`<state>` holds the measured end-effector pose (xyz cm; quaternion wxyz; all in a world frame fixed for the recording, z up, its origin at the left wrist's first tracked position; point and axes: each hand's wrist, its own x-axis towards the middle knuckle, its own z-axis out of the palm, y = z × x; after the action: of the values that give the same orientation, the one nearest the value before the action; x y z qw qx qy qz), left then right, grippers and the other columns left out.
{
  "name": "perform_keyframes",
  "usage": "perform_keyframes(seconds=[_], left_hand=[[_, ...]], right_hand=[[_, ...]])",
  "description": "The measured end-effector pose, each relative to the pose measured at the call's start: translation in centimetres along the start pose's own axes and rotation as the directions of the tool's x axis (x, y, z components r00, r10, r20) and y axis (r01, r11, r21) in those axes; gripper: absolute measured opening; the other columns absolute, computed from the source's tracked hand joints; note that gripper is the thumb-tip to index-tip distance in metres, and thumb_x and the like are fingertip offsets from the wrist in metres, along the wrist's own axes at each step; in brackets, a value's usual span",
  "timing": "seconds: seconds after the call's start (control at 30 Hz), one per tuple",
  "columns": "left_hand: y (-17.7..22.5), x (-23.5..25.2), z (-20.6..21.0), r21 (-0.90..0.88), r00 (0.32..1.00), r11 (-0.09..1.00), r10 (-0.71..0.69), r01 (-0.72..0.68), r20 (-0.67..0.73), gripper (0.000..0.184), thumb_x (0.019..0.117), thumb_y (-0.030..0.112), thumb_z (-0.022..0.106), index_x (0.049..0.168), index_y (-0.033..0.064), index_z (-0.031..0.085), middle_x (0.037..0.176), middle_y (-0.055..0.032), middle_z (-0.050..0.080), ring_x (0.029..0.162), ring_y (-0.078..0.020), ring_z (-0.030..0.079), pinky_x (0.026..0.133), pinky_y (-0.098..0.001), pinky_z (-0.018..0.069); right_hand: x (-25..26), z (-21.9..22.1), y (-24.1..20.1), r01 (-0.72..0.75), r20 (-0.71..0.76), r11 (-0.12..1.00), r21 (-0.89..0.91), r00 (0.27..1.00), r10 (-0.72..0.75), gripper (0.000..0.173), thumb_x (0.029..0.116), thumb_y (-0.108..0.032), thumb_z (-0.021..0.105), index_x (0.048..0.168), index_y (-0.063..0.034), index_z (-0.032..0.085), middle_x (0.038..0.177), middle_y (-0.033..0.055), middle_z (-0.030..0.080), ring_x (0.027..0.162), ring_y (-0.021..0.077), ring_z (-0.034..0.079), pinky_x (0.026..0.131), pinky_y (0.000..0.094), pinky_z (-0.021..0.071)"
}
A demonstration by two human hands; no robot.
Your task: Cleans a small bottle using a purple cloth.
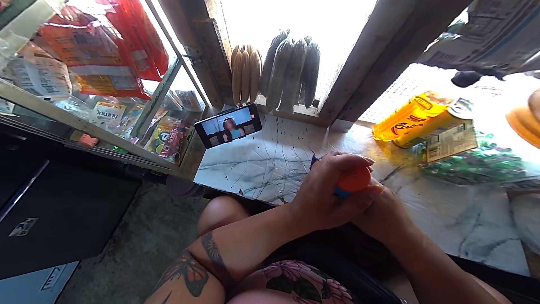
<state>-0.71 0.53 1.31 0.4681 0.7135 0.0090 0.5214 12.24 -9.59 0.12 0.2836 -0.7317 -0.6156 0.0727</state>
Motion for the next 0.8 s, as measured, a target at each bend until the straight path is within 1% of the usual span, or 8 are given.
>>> perform_keyframes(seconds=[0.13, 0.23, 0.33, 0.47, 0.57, 0.8], left_hand=[[0.1, 0.2, 0.0, 0.004, 1.000, 1.000, -0.013, 0.013, 0.000, 0.031, 0.0944, 0.011, 0.066, 0.121, -0.0010, 0.054, 0.106, -0.0139, 0.065, 0.100, -0.0178, 0.064, 0.090, -0.0354, 0.0552], [0.1, 0.2, 0.0, -0.001, 1.000, 1.000, -0.010, 0.010, -0.005, 0.031, 0.0939, 0.011, 0.067, 0.120, -0.0005, 0.055, 0.105, -0.0136, 0.065, 0.099, -0.0171, 0.064, 0.088, -0.0344, 0.0555], [0.0, 0.2, -0.1, -0.006, 1.000, 1.000, -0.004, 0.004, -0.004, 0.032, 0.0943, 0.012, 0.066, 0.121, -0.0007, 0.054, 0.105, -0.0138, 0.065, 0.099, -0.0172, 0.064, 0.089, -0.0342, 0.0553], [-0.1, 0.2, -0.2, -0.011, 1.000, 1.000, -0.002, 0.002, 0.000, 0.031, 0.0946, 0.012, 0.066, 0.120, -0.0006, 0.054, 0.105, -0.0137, 0.065, 0.099, -0.0170, 0.064, 0.089, -0.0338, 0.0549], [-0.2, 0.2, -0.2, -0.016, 1.000, 1.000, 0.002, -0.002, -0.001, 0.031, 0.0950, 0.012, 0.066, 0.120, -0.0015, 0.054, 0.105, -0.0138, 0.065, 0.099, -0.0168, 0.064, 0.090, -0.0341, 0.0548], [-0.2, 0.3, -0.2, -0.050, 1.000, 0.999, -0.003, 0.003, -0.010, 0.032, 0.0943, 0.010, 0.065, 0.122, -0.0015, 0.053, 0.105, -0.0141, 0.064, 0.098, -0.0161, 0.064, 0.089, -0.0330, 0.0555]], right_hand=[[0.0, -0.1, 0.2, 0.028, -0.001, 1.000, -0.007, 1.000, -0.028, 0.069, 0.0849, -0.061, 0.061, 0.108, 0.0034, 0.068, 0.095, 0.0187, 0.073, 0.089, 0.0332, 0.072, 0.073, 0.0548, 0.0560], [0.1, -0.5, 0.1, 0.026, 0.029, 1.000, -0.005, 0.999, -0.026, 0.065, 0.0850, -0.059, 0.061, 0.106, 0.0030, 0.068, 0.093, 0.0184, 0.073, 0.087, 0.0342, 0.072, 0.071, 0.0564, 0.0553], [0.2, -0.9, 0.1, 0.023, 0.058, 1.000, -0.001, 0.998, -0.023, 0.062, 0.0851, -0.056, 0.061, 0.106, 0.0025, 0.068, 0.093, 0.0182, 0.073, 0.087, 0.0348, 0.072, 0.071, 0.0577, 0.0547], [0.2, -1.2, 0.2, 0.022, 0.088, 1.000, 0.001, 0.996, -0.022, 0.062, 0.0846, -0.056, 0.061, 0.106, 0.0017, 0.068, 0.094, 0.0179, 0.073, 0.088, 0.0344, 0.072, 0.072, 0.0580, 0.0545], [0.3, -1.4, 0.4, 0.024, 0.114, 1.000, 0.000, 0.993, -0.024, 0.059, 0.0845, -0.051, 0.063, 0.108, 0.0030, 0.068, 0.094, 0.0192, 0.072, 0.088, 0.0366, 0.072, 0.072, 0.0588, 0.0543], [0.3, -1.8, 1.0, 0.048, 0.156, 0.999, 0.023, 0.986, -0.051, 0.049, 0.0872, -0.042, 0.060, 0.109, 0.0012, 0.068, 0.095, 0.0187, 0.072, 0.090, 0.0360, 0.072, 0.073, 0.0584, 0.0544]])
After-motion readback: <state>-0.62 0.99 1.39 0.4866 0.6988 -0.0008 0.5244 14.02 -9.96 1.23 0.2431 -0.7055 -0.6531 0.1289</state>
